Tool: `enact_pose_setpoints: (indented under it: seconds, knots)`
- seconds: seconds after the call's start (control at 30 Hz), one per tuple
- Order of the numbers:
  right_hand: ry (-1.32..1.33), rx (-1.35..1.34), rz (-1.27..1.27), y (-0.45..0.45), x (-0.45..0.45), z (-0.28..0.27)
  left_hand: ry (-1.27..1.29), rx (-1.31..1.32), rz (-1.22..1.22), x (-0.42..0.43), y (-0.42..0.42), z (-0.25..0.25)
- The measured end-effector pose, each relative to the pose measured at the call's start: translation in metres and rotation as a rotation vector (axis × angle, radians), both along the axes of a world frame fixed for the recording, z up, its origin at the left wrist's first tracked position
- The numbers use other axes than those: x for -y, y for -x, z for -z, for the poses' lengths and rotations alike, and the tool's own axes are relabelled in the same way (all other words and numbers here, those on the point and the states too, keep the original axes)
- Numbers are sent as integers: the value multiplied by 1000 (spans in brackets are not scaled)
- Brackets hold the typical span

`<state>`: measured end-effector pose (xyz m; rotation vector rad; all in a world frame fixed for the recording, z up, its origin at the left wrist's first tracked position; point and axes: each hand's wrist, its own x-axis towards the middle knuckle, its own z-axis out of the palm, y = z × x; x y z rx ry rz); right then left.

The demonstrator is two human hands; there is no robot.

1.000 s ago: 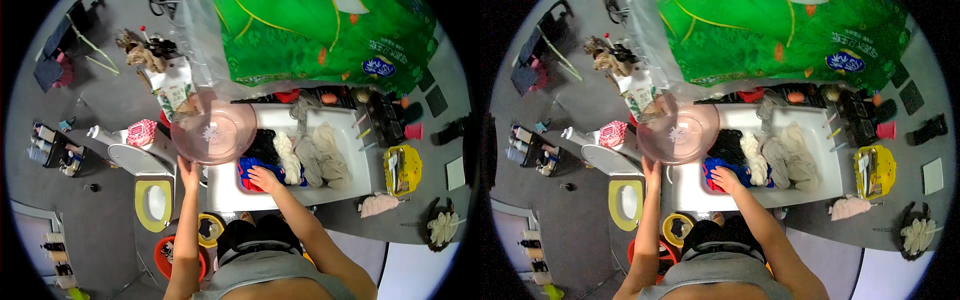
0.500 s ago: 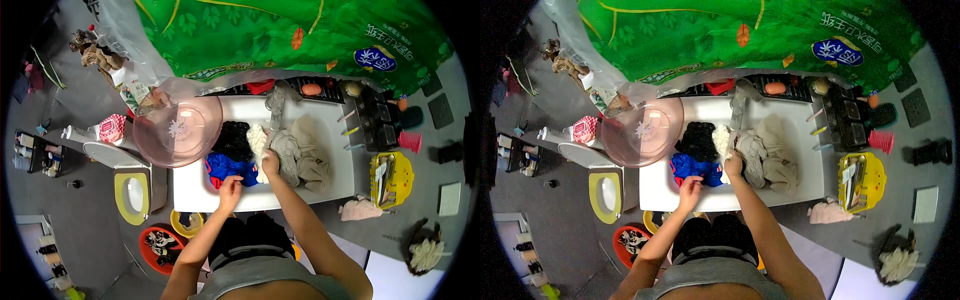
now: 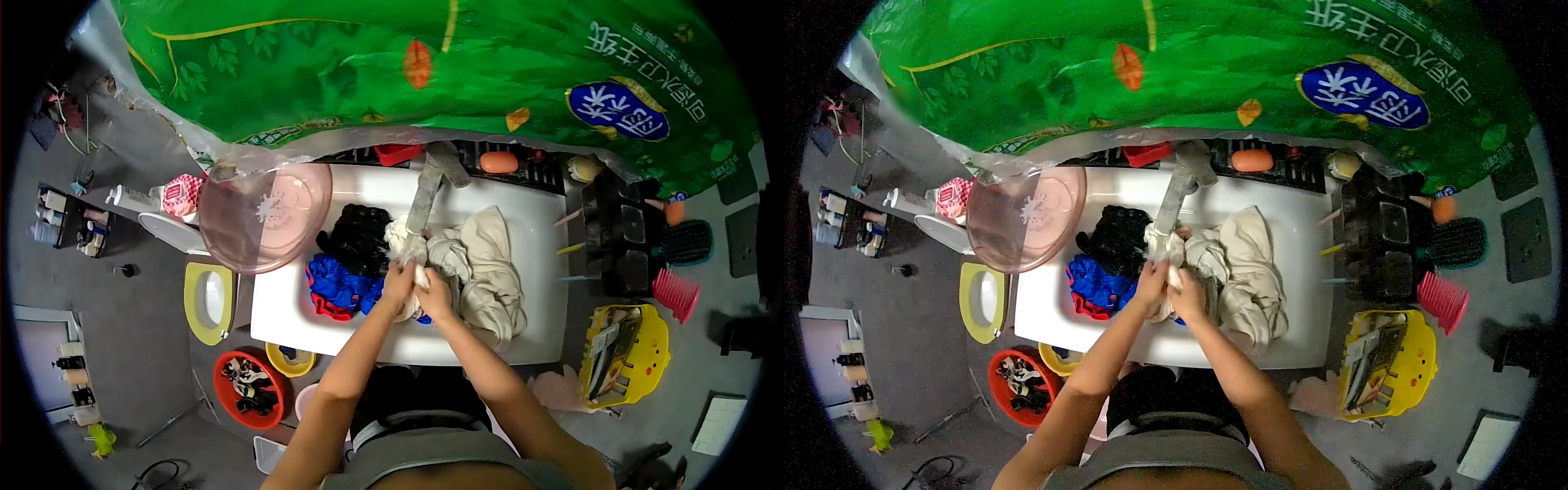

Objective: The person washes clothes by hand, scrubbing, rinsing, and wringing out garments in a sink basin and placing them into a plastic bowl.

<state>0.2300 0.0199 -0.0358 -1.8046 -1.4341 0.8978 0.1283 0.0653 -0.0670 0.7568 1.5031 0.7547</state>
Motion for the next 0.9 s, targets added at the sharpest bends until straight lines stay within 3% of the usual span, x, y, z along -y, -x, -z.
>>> enact_pose_setpoints:
  seconds: [0.03, 0.1, 0.13, 0.17, 0.27, 0.37, 0.4, 0.5, 0.57, 0.63, 0.73, 0.83, 0.9]
  knots:
    - [-34, 38, -57, -4, 7, -10, 138, 163, -157, -1, -11, -11]
    - [-9, 58, -151, -13, 18, -13, 189, 168, 9, -6, -14, -14]
    - [-13, 64, -193, -17, 21, -16, 129, 138, 26, -9, -11, 23]
    - [-16, 71, -235, -21, 25, -17, 129, 172, -14, -10, -10, 28]
    - [192, -648, -134, -29, 28, 20, -98, -92, -125, -7, -2, 35]
    - [186, -743, 90, -25, 14, 19, -267, -305, -128, -4, 11, 0]
    - [303, -727, 120, -23, 6, 15, -318, -348, -94, -4, 16, -10]
    - [656, -1157, 202, -9, -20, 2, -474, -431, 61, 1, 26, -25]
    - [801, -1303, 190, -7, -39, 24, -496, -519, 207, 17, 21, -77]
    - [743, -1498, 263, 1, -46, -23, -617, -477, 296, 32, 22, -73]
    - [587, -1590, 213, 0, -67, 46, -732, -437, 358, 49, 30, -83]
    - [497, -1647, 329, -8, -74, 28, -448, -68, 311, 51, 40, -81]
    - [343, -1627, 308, -18, -72, 14, -436, 6, 250, 45, 46, -79]
